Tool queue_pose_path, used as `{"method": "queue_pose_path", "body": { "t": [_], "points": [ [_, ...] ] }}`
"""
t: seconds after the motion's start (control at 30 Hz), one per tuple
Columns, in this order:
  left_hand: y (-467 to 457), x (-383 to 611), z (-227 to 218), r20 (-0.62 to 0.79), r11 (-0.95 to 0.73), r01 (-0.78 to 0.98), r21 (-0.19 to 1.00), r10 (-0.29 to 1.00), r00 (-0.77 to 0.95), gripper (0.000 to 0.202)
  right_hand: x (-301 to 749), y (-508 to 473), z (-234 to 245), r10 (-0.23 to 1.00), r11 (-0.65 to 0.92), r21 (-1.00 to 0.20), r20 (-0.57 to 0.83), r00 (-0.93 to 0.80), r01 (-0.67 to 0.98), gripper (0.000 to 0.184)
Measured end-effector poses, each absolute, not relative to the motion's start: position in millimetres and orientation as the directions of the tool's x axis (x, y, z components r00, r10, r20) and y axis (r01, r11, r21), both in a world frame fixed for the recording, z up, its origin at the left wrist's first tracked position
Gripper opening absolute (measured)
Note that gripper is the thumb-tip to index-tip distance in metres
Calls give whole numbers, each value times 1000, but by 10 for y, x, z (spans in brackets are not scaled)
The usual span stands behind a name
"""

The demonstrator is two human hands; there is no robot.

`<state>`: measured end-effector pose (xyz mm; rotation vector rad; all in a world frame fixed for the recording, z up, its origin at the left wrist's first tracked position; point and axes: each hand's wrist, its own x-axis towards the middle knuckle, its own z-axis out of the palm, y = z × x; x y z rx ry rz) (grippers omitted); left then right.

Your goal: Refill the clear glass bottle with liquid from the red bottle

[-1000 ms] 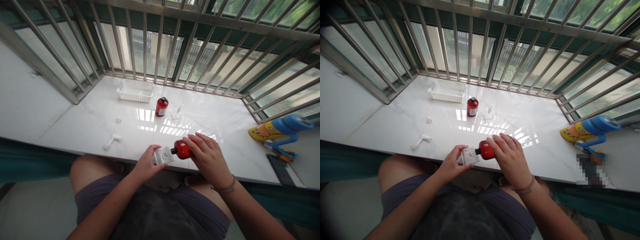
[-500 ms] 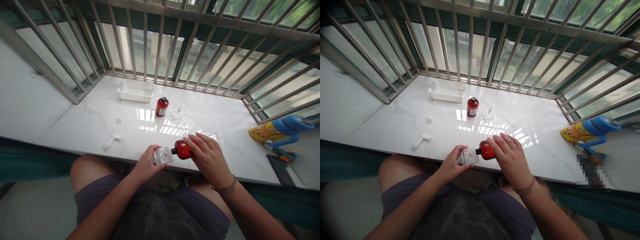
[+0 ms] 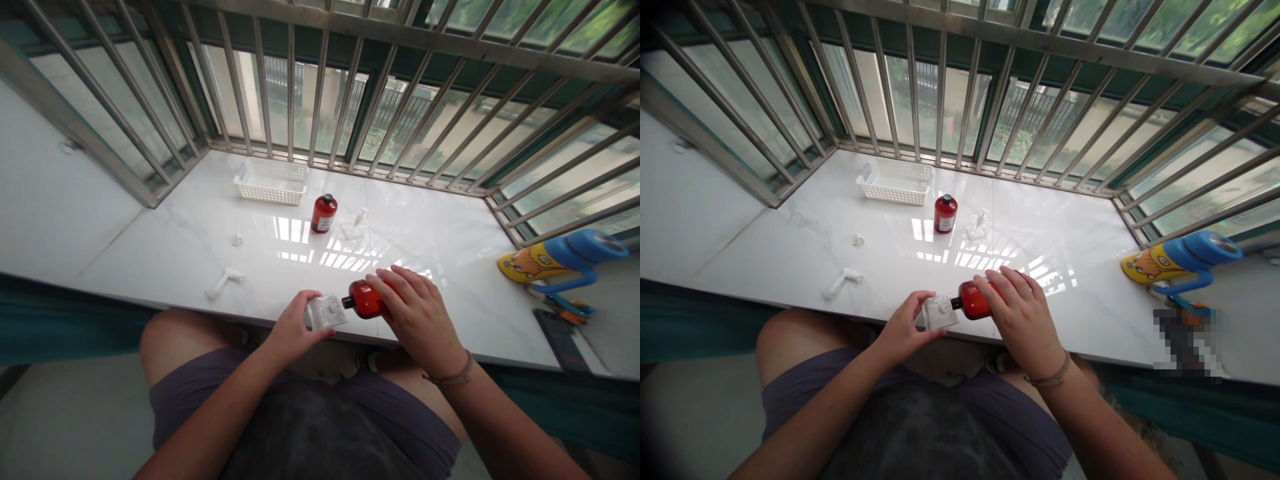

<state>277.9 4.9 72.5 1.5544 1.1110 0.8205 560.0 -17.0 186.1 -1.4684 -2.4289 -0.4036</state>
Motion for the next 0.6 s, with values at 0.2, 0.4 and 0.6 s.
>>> {"method": "queue_pose_path", "body": {
  "t": [0.2,0.4,0.6],
  "points": [
    [53,2785,747,-17,-84,279,956,940,340,77,5598,-173,1873,811,448,98,373,-450,889,57],
    [42,2782,762,-23,-82,288,954,939,343,77,5596,-171,1876,807,450,106,378,-455,887,57],
    [54,2774,739,-25,-79,284,955,939,343,77,5609,-173,1875,809,451,110,369,-458,886,58]
  ]
}}
